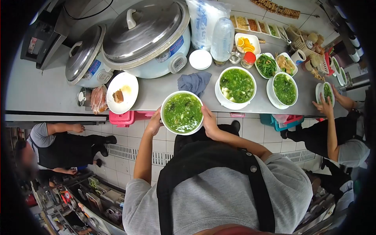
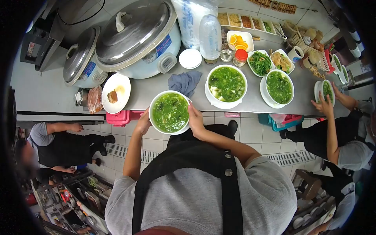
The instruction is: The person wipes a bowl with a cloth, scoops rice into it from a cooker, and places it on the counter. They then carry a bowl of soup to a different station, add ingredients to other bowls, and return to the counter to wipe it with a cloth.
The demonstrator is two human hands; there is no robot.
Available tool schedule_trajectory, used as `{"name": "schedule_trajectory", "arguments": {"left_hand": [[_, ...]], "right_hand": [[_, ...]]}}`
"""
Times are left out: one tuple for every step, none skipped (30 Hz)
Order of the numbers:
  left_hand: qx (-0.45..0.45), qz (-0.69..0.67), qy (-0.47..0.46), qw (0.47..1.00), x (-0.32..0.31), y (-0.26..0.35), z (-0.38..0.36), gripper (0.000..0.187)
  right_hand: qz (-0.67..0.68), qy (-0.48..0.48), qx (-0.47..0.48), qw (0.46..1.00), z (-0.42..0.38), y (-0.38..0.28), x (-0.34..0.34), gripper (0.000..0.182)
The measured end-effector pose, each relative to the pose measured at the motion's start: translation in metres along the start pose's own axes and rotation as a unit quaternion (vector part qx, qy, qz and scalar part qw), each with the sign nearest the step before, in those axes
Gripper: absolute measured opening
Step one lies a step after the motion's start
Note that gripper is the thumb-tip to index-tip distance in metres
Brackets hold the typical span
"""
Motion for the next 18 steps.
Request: {"name": "schedule_trajectory", "arguments": {"left_hand": [[-0.011, -0.003, 0.008, 1.0, 0.01, -0.001, -0.003, 0.045], [-0.021, -0.01, 0.016, 1.0, 0.019, 0.001, -0.007, 0.045], [-0.029, -0.012, 0.022, 0.999, 0.028, 0.004, -0.011, 0.044], [-0.032, -0.012, 0.023, 0.999, 0.036, 0.006, -0.015, 0.044], [-0.028, -0.022, 0.04, 0.999, 0.044, 0.007, -0.02, 0.043], [-0.024, -0.032, 0.056, 0.998, 0.051, 0.011, -0.024, 0.042], [-0.026, -0.04, 0.076, 0.996, 0.058, 0.014, -0.027, 0.04], [-0.027, -0.036, 0.071, 0.996, 0.066, 0.014, -0.028, 0.04], [-0.033, -0.045, 0.075, 0.996, 0.075, 0.014, -0.028, 0.04], [-0.036, -0.053, 0.078, 0.995, 0.084, 0.012, -0.027, 0.04], [-0.031, -0.056, 0.082, 0.995, 0.095, 0.01, -0.024, 0.041], [-0.039, -0.055, 0.083, 0.994, 0.099, 0.01, -0.022, 0.041], [-0.059, -0.065, 0.086, 0.992, 0.098, 0.012, -0.02, 0.042], [-0.082, -0.074, 0.087, 0.99, 0.097, 0.015, -0.018, 0.042], [-0.083, -0.07, 0.072, 0.991, 0.097, 0.014, -0.015, 0.042], [-0.073, -0.073, 0.085, 0.991, 0.1, 0.013, -0.013, 0.043], [-0.064, -0.075, 0.098, 0.99, 0.102, 0.013, -0.01, 0.044], [-0.063, -0.069, 0.078, 0.993, 0.099, 0.017, -0.007, 0.044]], "right_hand": [[0.01, -0.012, 0.004, 1.0, 0.004, 0.002, -0.01, 0.04], [0.019, -0.023, 0.005, 1.0, 0.009, 0.002, -0.021, 0.04], [0.014, -0.025, -0.001, 1.0, 0.018, 0.009, -0.027, 0.04], [0.013, -0.027, 0.0, 1.0, 0.024, 0.013, -0.035, 0.04], [0.012, -0.038, 0.001, 0.999, 0.03, 0.016, -0.044, 0.039], [0.011, -0.048, 0.004, 0.999, 0.038, 0.019, -0.053, 0.039], [-0.007, -0.045, 0.004, 0.999, 0.05, 0.028, -0.057, 0.038], [-0.006, -0.043, 0.009, 0.999, 0.06, 0.029, -0.064, 0.038], [-0.012, -0.053, -0.008, 0.999, 0.067, 0.03, -0.072, 0.037], [-0.017, -0.06, -0.026, 0.998, 0.073, 0.031, -0.079, 0.037], [-0.016, -0.048, -0.023, 0.998, 0.082, 0.035, -0.081, 0.037], [-0.021, -0.061, -0.046, 0.997, 0.096, 0.044, -0.081, 0.038], [-0.027, -0.075, -0.067, 0.995, 0.109, 0.053, -0.082, 0.039], [-0.04, -0.072, -0.072, 0.994, 0.121, 0.061, -0.082, 0.04], [-0.053, -0.068, -0.077, 0.993, 0.129, 0.062, -0.083, 0.041], [-0.084, -0.057, -0.083, 0.991, 0.135, 0.063, -0.083, 0.041], [-0.113, -0.044, -0.088, 0.989, 0.14, 0.063, -0.085, 0.042], [-0.12, -0.038, -0.066, 0.99, 0.146, 0.061, -0.089, 0.041]]}}
Point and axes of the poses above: each hand's wrist, its own z-axis towards the middle knuckle, its own x-axis out of the back of the hand, y = z × x, the point moved 2 cm from there along z, towards the middle knuckle, and after that the axes turned 12 degrees about -y, right-handed, at the moved point
